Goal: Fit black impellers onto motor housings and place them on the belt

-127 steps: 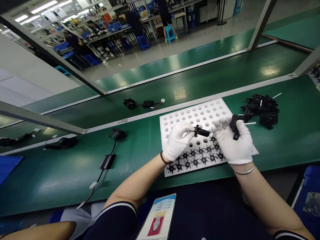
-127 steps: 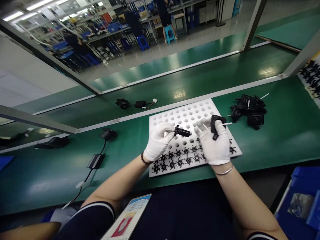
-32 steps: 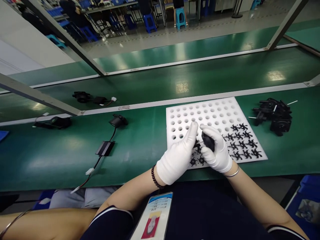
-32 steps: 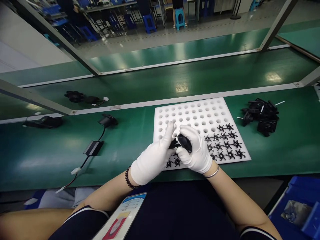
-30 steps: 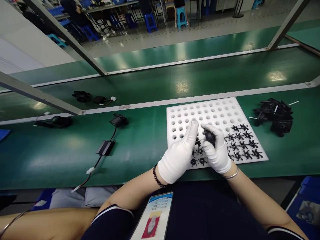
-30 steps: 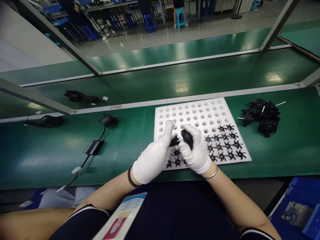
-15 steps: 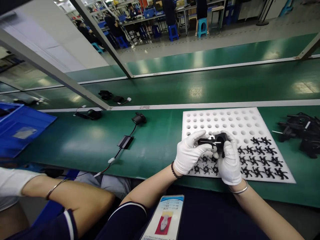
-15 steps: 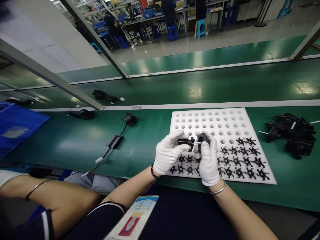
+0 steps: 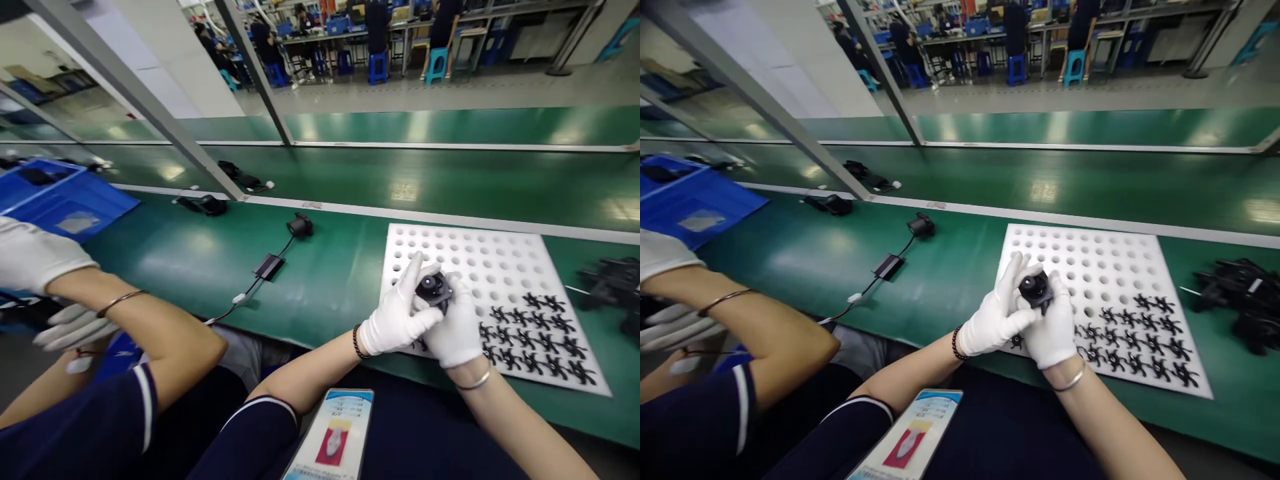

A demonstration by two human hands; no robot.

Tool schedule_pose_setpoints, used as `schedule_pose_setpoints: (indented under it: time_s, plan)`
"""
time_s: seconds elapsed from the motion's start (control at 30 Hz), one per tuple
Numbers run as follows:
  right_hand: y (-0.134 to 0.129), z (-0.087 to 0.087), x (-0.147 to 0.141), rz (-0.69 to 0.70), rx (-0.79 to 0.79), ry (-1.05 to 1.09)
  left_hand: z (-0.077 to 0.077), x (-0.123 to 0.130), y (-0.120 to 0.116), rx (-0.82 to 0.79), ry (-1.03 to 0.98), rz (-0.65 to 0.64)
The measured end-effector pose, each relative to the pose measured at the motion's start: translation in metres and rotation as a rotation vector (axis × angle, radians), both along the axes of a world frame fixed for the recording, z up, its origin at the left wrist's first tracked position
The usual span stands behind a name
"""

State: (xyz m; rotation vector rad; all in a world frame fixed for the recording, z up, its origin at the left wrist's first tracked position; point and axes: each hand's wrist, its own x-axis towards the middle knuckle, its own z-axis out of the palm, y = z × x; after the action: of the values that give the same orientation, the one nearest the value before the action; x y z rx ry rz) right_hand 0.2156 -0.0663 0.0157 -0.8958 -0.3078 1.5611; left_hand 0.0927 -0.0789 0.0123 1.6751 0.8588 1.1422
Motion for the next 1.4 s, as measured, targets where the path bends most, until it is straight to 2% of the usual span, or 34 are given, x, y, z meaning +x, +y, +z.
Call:
schedule_pose_setpoints:
  time_s: [0.07,0.13,0.17,0.2,0.27,0.3,0.37,0.43,0.53,0.63,0.73,0.8,0.9,1.0,1.1,1.17,1.27,1.33,1.4]
  plan:
    - [0.014,0.013,0.009,-0.014,-0.094,0.103,0.003,-0.011,-0.008,-0.021,-0.014,-0.136]
    - [0.026,0.027,0.025,-0.016,-0.086,0.140,0.006,-0.027,-0.005,0.043,0.071,-0.152]
    - [0.031,0.033,0.034,-0.020,-0.048,0.142,0.006,-0.038,0.004,0.091,0.147,-0.079]
    - [0.034,0.038,0.042,-0.034,0.003,0.141,0.005,-0.052,0.019,0.134,0.235,0.062]
    - [0.038,0.041,0.049,-0.039,0.105,0.113,0.001,-0.090,0.063,0.150,0.417,0.465]
    - [0.038,0.040,0.049,-0.024,0.129,0.099,-0.002,-0.114,0.088,0.099,0.539,0.659]
    - [0.035,0.035,0.041,0.041,0.097,0.085,-0.008,-0.162,0.133,-0.124,0.741,0.919]
    - [0.031,0.030,0.027,0.121,-0.010,0.084,-0.014,-0.200,0.163,-0.322,0.792,0.984]
    - [0.028,0.025,0.003,0.188,-0.107,0.027,-0.020,-0.221,0.174,-0.393,0.745,0.937]
    - [0.032,0.025,-0.022,0.283,-0.030,-0.103,-0.021,-0.212,0.153,-0.329,0.675,0.891]
    - [0.040,0.026,-0.052,0.341,0.011,-0.160,-0.017,-0.192,0.116,-0.189,0.572,0.857]
    - [0.047,0.026,-0.071,0.343,0.066,-0.189,-0.013,-0.175,0.092,-0.065,0.435,0.816]
    - [0.058,0.025,-0.090,0.369,0.258,-0.379,-0.006,-0.151,0.064,0.088,0.256,0.718]
    - [0.064,0.025,-0.093,0.316,0.522,-0.754,0.001,-0.133,0.052,0.110,0.233,0.654]
    - [0.065,0.027,-0.082,0.258,0.805,-1.155,0.007,-0.122,0.053,0.016,0.239,0.616]
    - [0.064,0.028,-0.073,0.262,0.886,-1.259,0.013,-0.117,0.060,-0.039,0.167,0.587]
    - [0.064,0.020,-0.068,0.364,0.757,-1.088,0.034,-0.108,0.080,-0.028,-0.124,0.549]
    - [0.066,0.012,-0.072,0.528,0.589,-0.933,0.059,-0.097,0.097,0.016,-0.323,0.462]
    - [0.073,0.006,-0.075,0.670,0.461,-0.840,0.088,-0.083,0.119,0.057,-0.439,0.353]
